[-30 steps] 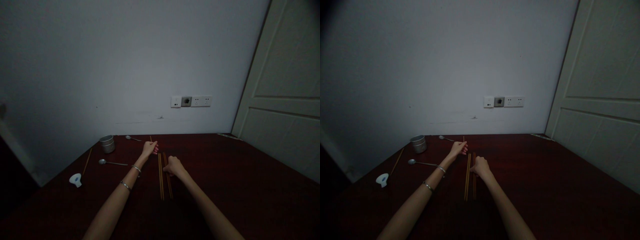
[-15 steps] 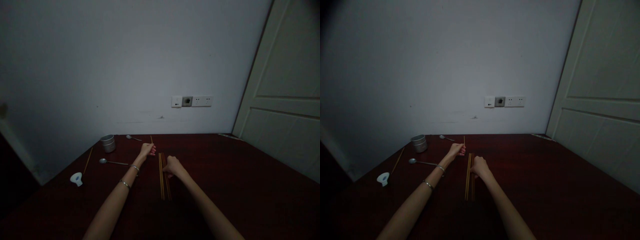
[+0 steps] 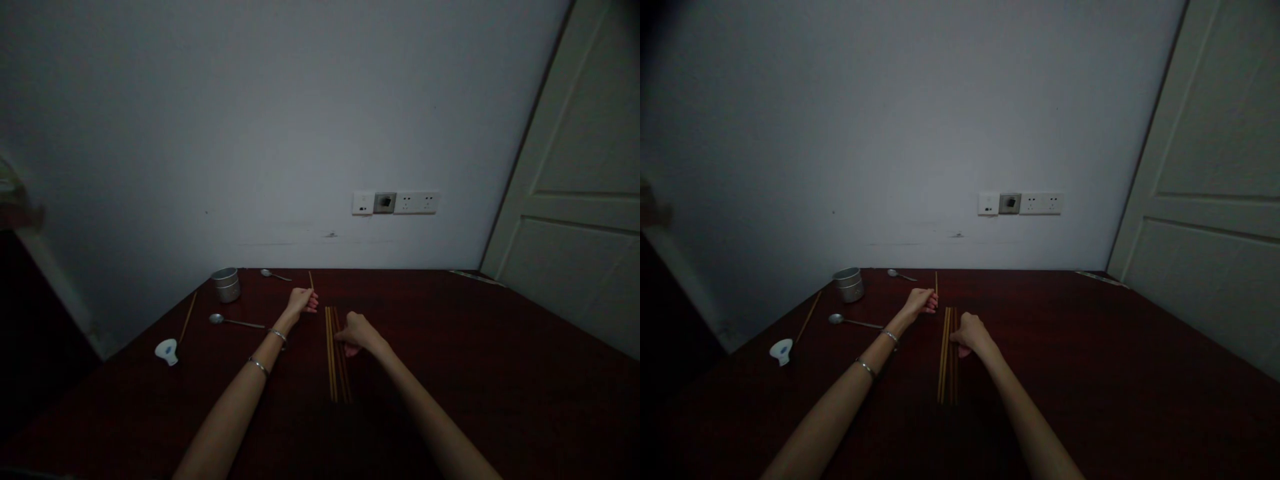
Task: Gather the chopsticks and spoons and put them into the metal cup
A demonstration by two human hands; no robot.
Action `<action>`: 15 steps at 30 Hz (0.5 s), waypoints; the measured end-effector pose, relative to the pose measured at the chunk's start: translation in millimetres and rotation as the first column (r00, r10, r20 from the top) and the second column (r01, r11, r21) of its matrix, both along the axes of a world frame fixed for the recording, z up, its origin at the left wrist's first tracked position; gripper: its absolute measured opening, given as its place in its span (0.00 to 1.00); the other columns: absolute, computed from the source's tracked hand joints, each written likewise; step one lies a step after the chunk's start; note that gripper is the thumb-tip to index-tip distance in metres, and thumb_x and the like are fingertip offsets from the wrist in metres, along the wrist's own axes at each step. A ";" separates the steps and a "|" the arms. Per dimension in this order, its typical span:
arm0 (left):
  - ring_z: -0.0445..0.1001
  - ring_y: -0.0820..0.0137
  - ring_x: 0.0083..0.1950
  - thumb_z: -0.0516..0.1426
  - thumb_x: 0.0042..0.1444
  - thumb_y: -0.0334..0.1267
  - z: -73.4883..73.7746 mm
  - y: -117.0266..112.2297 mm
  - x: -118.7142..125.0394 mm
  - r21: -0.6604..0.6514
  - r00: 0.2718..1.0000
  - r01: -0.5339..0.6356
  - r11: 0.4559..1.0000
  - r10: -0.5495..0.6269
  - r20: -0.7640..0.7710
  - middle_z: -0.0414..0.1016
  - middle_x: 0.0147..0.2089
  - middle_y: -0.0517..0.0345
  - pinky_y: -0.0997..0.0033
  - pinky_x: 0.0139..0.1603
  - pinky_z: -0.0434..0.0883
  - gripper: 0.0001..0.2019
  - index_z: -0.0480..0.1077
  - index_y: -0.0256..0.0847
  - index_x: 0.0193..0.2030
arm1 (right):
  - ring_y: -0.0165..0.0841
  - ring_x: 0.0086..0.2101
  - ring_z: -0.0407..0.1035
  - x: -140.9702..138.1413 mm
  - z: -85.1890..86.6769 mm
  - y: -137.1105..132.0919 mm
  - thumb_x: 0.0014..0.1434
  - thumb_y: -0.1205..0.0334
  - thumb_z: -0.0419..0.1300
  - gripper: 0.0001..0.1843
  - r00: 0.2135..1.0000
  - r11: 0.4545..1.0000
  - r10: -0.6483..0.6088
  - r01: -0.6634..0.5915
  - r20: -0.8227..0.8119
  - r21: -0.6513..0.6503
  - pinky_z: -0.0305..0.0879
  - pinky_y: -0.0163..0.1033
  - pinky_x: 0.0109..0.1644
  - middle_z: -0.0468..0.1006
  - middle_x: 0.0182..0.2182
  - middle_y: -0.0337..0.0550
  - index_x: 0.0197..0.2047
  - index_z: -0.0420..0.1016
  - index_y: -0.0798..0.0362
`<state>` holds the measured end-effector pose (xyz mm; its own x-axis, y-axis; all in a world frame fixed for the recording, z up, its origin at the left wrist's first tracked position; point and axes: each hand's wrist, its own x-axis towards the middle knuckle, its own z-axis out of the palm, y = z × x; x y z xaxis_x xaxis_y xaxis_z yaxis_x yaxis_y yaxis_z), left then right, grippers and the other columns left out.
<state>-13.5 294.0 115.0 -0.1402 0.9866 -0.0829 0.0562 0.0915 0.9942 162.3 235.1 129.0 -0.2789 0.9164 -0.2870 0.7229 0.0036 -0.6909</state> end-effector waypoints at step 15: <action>0.61 0.79 0.15 0.51 0.53 0.36 6.2 -6.0 3.4 -0.083 0.979 -0.001 0.997 -0.016 -0.203 0.65 0.13 0.60 0.78 0.21 0.67 0.13 0.66 0.33 0.20 | 0.34 0.17 0.71 2.5 -13.4 11.8 0.48 0.70 0.56 0.11 0.993 0.994 -0.008 -0.004 -0.117 -0.105 0.69 0.34 0.20 0.72 0.11 0.43 0.16 0.66 0.58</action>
<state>-10.1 288.0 121.2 -0.1553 0.9787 -0.1346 0.2570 0.1716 0.9511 164.8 246.9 115.6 -0.3146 0.8835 -0.3471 0.6368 -0.0748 -0.7674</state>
